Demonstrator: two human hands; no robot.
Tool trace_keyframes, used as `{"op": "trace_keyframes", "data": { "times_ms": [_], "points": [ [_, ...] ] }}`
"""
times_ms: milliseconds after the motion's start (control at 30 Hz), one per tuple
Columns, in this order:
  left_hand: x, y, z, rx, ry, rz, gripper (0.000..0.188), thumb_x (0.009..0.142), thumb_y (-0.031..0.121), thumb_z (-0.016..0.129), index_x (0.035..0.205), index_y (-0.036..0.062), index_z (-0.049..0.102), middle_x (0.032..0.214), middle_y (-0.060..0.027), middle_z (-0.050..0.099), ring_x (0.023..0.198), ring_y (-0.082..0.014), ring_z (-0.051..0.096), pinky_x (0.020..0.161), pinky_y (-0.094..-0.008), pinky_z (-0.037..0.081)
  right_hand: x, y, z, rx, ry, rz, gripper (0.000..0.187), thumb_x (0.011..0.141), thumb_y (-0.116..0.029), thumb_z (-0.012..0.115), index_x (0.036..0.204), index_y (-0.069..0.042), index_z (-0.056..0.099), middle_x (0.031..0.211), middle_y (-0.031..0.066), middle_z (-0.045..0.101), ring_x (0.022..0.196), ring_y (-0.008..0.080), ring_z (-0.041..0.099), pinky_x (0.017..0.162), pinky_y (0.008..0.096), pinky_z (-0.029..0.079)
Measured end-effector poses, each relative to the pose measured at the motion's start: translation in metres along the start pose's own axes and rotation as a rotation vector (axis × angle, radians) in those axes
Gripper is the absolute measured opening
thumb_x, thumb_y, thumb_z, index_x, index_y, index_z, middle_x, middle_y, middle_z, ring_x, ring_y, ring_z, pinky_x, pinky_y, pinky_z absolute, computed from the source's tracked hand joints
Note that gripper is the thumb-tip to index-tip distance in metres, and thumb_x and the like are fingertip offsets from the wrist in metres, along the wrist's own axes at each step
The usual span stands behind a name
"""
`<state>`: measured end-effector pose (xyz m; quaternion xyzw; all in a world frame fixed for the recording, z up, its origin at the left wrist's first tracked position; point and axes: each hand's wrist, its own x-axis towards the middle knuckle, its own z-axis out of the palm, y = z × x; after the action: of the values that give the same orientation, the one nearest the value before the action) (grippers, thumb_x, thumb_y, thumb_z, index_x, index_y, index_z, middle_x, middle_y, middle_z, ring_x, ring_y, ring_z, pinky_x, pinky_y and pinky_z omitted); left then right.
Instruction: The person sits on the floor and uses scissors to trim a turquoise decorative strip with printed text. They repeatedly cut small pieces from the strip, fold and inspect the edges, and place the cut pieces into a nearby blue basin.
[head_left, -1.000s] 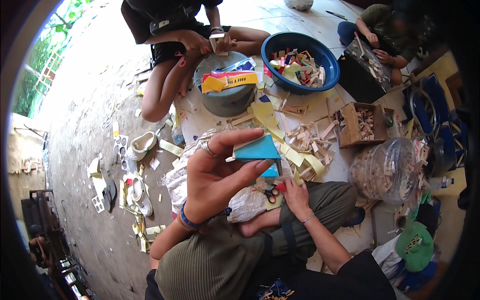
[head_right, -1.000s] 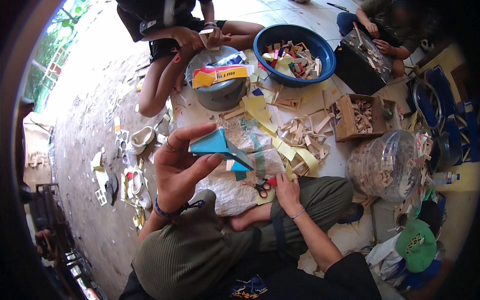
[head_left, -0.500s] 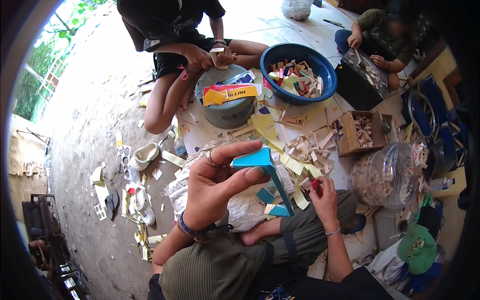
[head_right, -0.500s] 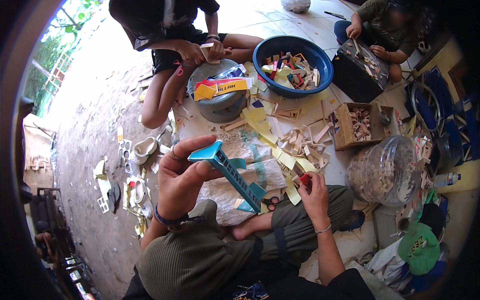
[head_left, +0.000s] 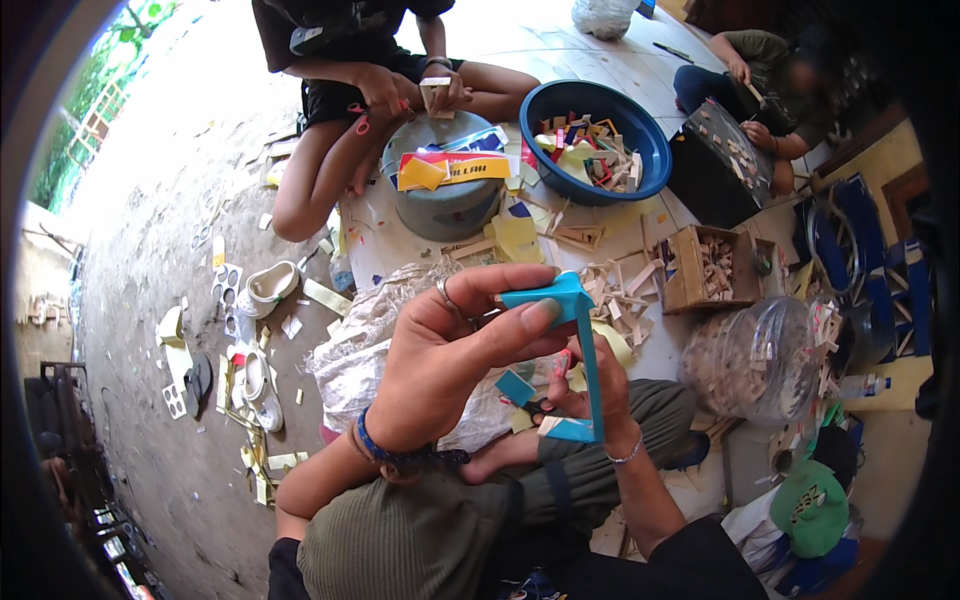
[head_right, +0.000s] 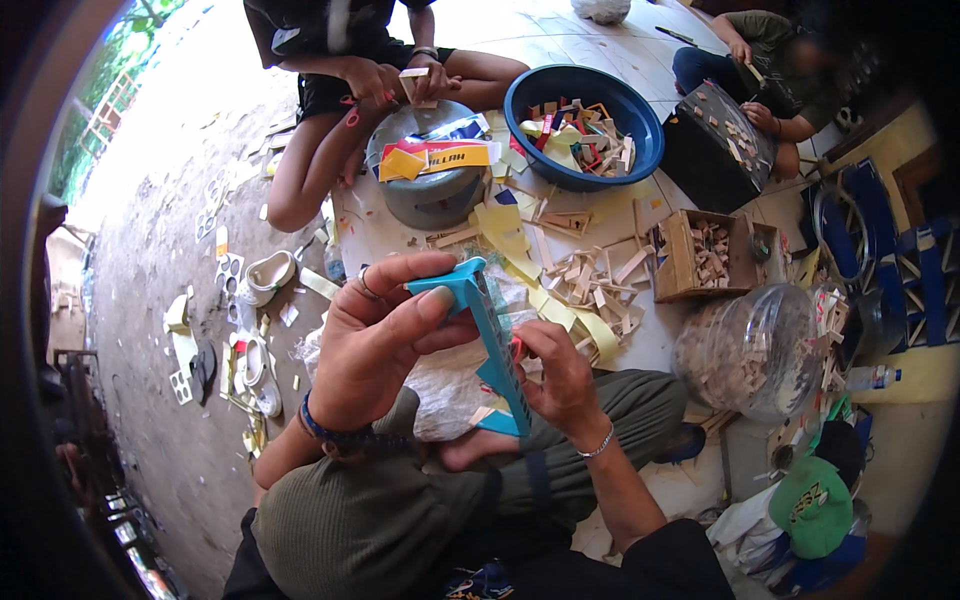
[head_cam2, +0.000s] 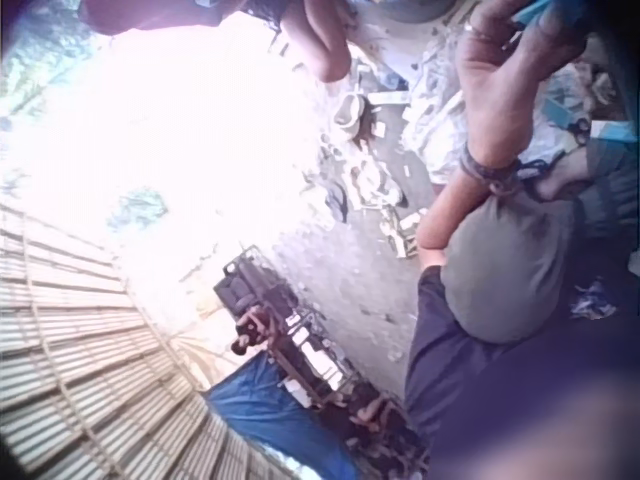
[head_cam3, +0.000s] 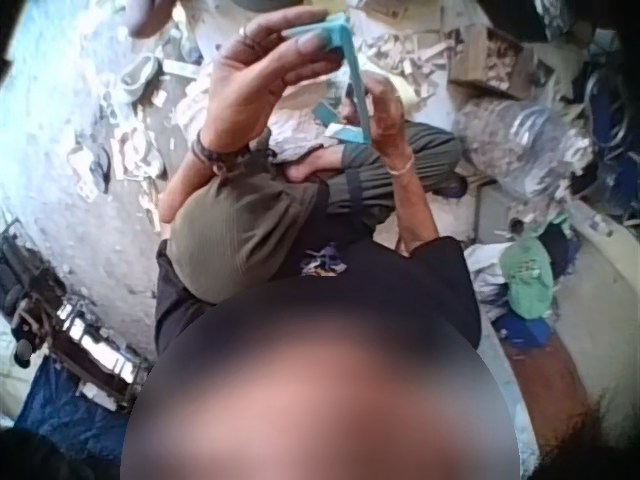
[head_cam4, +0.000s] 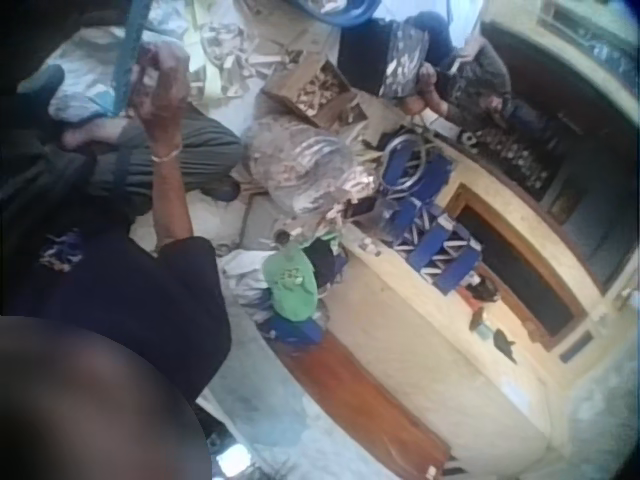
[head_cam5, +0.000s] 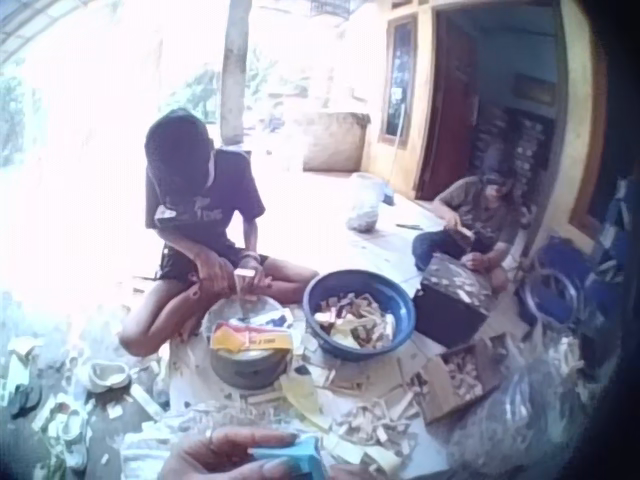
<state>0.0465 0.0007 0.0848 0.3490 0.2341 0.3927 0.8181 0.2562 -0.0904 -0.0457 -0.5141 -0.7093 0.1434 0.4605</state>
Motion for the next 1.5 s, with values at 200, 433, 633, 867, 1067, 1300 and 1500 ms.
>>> {"op": "trace_keyframes", "data": {
  "times_ms": [200, 433, 633, 867, 1067, 1300, 1500],
  "points": [
    [0.001, -0.004, -0.002, 0.066, -0.005, 0.048, 0.035, 0.098, 0.004, 0.070, 0.131, -0.0018, 0.063, 0.122, -0.0156, 0.071, 0.110, -0.0243, 0.072, 0.097, -0.0423, 0.062, 0.010, 0.001, -0.006, -0.070, 0.021, -0.092, 0.064, 0.085, -0.034, 0.082, 0.138, -0.009, 0.056, 0.120, 0.0160, 0.065, 0.103, 0.0340, 0.068, 0.085, 0.0422, 0.057],
    [0.003, -0.006, -0.003, 0.089, -0.017, 0.028, 0.033, 0.095, 0.002, 0.072, 0.127, -0.0026, 0.065, 0.121, -0.0150, 0.072, 0.111, -0.0225, 0.071, 0.098, -0.0402, 0.061, 0.017, -0.009, -0.007, -0.050, 0.104, -0.164, 0.061, 0.088, -0.034, 0.082, 0.138, -0.008, 0.059, 0.120, 0.0166, 0.067, 0.103, 0.0326, 0.069, 0.084, 0.0408, 0.058],
    [0.001, -0.006, -0.002, 0.035, -0.082, 0.047, 0.033, 0.095, 0.004, 0.075, 0.127, -0.0027, 0.068, 0.120, -0.0120, 0.074, 0.109, -0.0147, 0.071, 0.095, -0.0280, 0.057, 0.023, -0.016, -0.002, -0.145, 0.175, -0.176, 0.054, 0.086, -0.020, 0.082, 0.133, -0.003, 0.064, 0.115, 0.0167, 0.069, 0.098, 0.0308, 0.072, 0.083, 0.0384, 0.059],
    [0.000, -0.007, -0.002, 0.018, -0.068, 0.069, 0.034, 0.094, 0.001, 0.075, 0.126, -0.0037, 0.067, 0.117, -0.0120, 0.075, 0.105, -0.0145, 0.072, 0.092, -0.0279, 0.058, 0.025, -0.022, 0.007, -0.133, 0.243, -0.158, 0.058, 0.082, -0.011, 0.080, 0.136, 0.001, 0.063, 0.114, 0.0186, 0.070, 0.095, 0.0296, 0.073, 0.080, 0.0367, 0.060],
    [0.001, -0.012, 0.001, -0.003, -0.049, 0.122, 0.034, 0.094, -0.002, 0.074, 0.127, -0.0055, 0.066, 0.113, -0.0131, 0.075, 0.096, -0.0127, 0.073, 0.083, -0.0248, 0.060, 0.018, -0.015, 0.023, 0.014, 0.300, -0.082, 0.057, 0.083, -0.010, 0.078, 0.137, 0.001, 0.062, 0.114, 0.0188, 0.070, 0.094, 0.0297, 0.074, 0.078, 0.0367, 0.061],
    [0.000, -0.011, 0.001, 0.047, -0.052, 0.089, 0.034, 0.095, -0.002, 0.073, 0.127, -0.0062, 0.065, 0.104, -0.0118, 0.077, 0.085, -0.0111, 0.073, 0.072, -0.0233, 0.059, 0.017, -0.014, 0.036, -0.005, 0.338, -0.059, 0.051, 0.086, -0.008, 0.076, 0.135, -0.002, 0.064, 0.114, 0.0195, 0.070, 0.094, 0.0314, 0.074, 0.079, 0.0373, 0.062],
    [0.001, -0.012, 0.001, 0.071, -0.046, 0.087, 0.034, 0.095, -0.002, 0.073, 0.127, -0.0061, 0.065, 0.104, -0.0112, 0.076, 0.083, -0.0089, 0.071, 0.069, -0.0216, 0.057, 0.008, -0.007, 0.038, -0.004, 0.326, -0.015, 0.048, 0.090, -0.012, 0.074, 0.136, -0.003, 0.063, 0.113, 0.0196, 0.070, 0.093, 0.0319, 0.074, 0.078, 0.0375, 0.062]
  ]
}}
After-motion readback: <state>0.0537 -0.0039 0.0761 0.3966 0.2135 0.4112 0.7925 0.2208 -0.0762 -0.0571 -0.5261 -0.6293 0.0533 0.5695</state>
